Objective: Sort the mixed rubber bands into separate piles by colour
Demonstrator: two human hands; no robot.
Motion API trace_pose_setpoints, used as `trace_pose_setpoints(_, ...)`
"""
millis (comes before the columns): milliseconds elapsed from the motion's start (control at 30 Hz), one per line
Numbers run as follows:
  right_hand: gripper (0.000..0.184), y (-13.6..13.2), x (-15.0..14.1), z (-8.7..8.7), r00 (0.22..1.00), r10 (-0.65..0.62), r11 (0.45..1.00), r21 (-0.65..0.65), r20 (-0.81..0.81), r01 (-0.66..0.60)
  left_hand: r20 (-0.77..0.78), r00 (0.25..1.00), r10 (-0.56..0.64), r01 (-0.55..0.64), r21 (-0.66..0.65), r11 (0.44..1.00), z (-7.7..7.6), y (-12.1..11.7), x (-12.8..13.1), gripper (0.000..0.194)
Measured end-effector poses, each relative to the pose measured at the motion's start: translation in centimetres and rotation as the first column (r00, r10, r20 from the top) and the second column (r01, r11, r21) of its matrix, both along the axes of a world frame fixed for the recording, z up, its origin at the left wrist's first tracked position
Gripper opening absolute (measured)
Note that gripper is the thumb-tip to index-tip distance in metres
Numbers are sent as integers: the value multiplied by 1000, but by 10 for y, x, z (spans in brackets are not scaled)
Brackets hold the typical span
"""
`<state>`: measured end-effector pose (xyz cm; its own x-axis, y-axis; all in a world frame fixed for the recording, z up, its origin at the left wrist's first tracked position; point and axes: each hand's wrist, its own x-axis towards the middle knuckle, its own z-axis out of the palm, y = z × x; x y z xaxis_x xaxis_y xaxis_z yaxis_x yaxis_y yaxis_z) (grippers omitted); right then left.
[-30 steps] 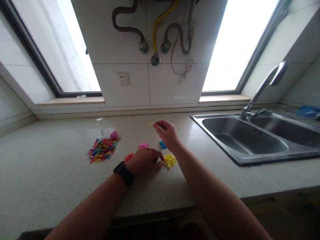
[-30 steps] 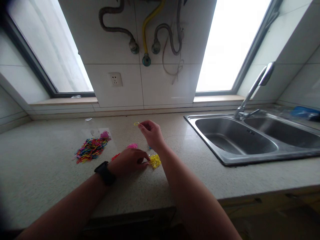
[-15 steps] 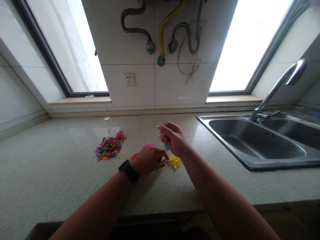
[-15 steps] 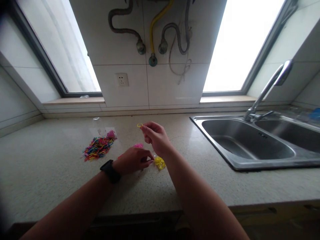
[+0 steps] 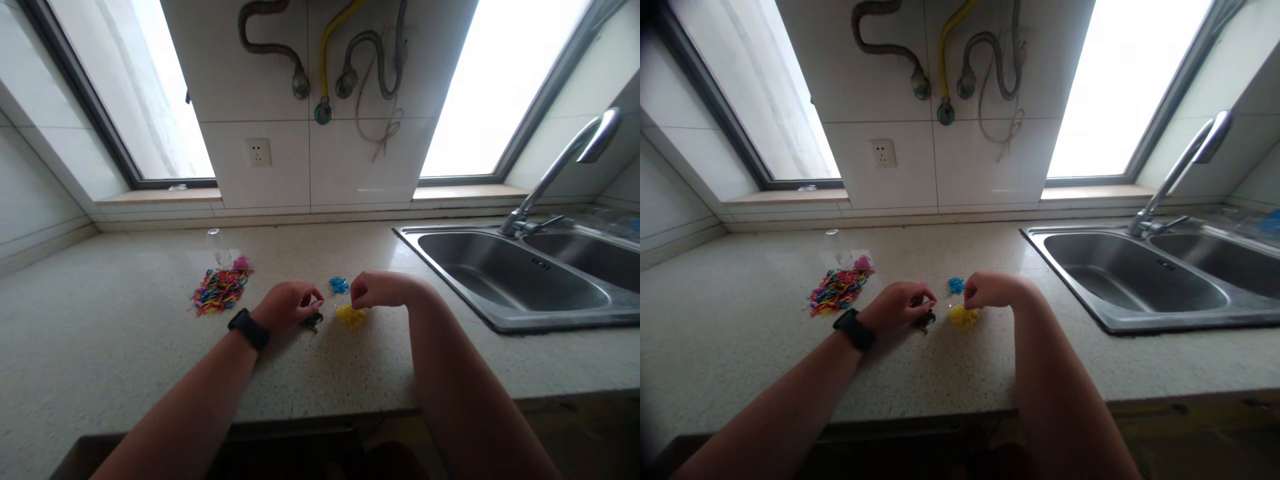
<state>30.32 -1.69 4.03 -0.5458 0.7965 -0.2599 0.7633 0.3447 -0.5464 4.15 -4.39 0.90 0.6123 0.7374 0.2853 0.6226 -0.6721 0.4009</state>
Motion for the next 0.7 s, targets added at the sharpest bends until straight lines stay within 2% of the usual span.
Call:
trace_pose_setpoints(133, 23, -5, -6, 3, 993, -11, 1000, 30, 117, 7, 8, 1000, 3, -3, 10, 1000, 0, 0, -1, 21)
trace_pose_setpoints(233, 35, -5, -6, 5, 995, -73, 991, 120, 66, 65, 9, 1000, 11, -12, 8, 1000, 1, 0, -3, 21)
trace_pose_setpoints(333, 40, 2, -6, 0, 993, -107, 966, 233, -40, 113, 17, 1000, 22, -22, 13, 1000, 3, 0, -6, 21)
trace_pose_setpoints(400, 41, 9, -8, -5, 987, -130, 922, 353, -99, 157, 23, 1000, 17, -18, 19, 1000, 4, 0, -8, 20)
trace_pose_setpoints(500, 42, 18, -12, -15, 968, -209, 828, 502, -138, 251, 32, 999, 9, -10, 23, 1000, 7, -2, -10, 21)
trace_pose_setpoints(567, 42, 23, -15, -20, 958, -253, 789, 545, -135, 285, 40, 999, 12, -13, 23, 1000, 8, -3, -12, 22)
trace_pose_setpoints(700, 42, 26, -18, -27, 951, -273, 754, 582, -143, 304, 67, 997, 27, -29, 29, 999, 9, -2, -17, 25)
